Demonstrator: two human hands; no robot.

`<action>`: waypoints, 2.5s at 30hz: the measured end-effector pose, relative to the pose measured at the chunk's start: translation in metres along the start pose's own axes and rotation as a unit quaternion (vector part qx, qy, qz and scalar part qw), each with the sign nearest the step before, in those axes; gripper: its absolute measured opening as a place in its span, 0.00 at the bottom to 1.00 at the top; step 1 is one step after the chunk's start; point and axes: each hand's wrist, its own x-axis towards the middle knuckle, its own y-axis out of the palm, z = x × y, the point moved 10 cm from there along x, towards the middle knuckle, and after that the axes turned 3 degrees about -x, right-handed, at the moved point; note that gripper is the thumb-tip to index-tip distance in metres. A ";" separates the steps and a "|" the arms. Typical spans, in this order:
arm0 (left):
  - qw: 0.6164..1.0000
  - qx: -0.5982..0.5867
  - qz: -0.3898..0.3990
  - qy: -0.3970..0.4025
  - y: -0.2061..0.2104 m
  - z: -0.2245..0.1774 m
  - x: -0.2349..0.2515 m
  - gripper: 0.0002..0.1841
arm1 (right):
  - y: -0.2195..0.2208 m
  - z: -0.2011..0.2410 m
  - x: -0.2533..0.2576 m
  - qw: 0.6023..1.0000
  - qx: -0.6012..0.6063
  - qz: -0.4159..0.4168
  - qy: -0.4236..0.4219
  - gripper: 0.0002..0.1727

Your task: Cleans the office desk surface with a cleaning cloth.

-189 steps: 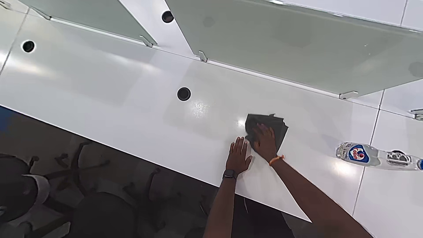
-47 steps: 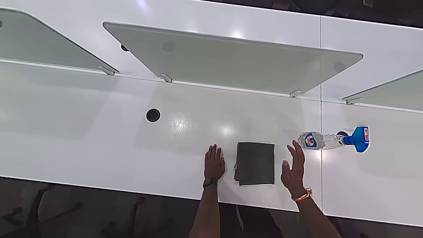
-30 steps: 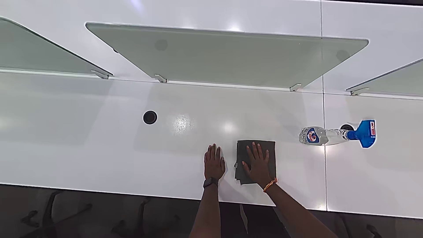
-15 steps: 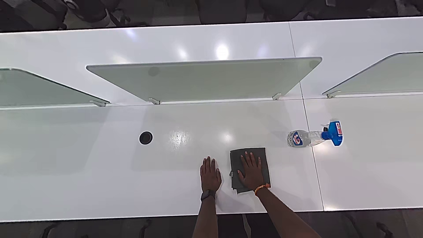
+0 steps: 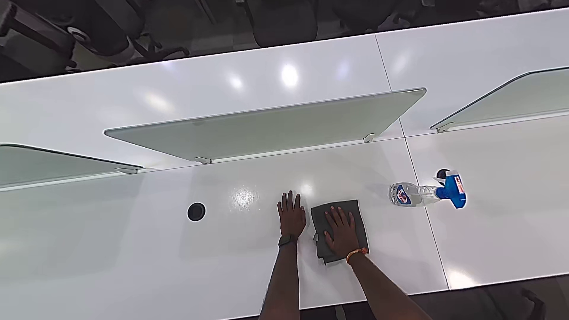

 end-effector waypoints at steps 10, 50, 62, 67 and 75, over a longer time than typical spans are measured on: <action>1.000 -0.011 0.005 0.004 0.005 0.009 0.026 0.33 | -0.042 -0.009 0.149 0.997 0.051 -0.054 0.027 0.31; 0.997 0.004 -0.071 0.007 -0.002 0.013 0.026 0.33 | -0.079 -0.002 0.287 0.979 0.105 -0.051 -0.169 0.25; 0.998 0.007 -0.069 0.002 0.000 0.015 0.026 0.33 | -0.094 -0.167 0.234 0.987 0.074 -0.123 0.069 0.26; 0.998 0.007 -0.069 -0.002 -0.001 0.016 0.026 0.33 | -0.087 -0.190 0.178 0.961 0.049 -0.168 0.213 0.30; 0.998 -0.005 -0.067 -0.008 0.001 0.016 0.026 0.33 | -0.090 -0.211 0.169 0.917 0.056 -0.176 0.352 0.47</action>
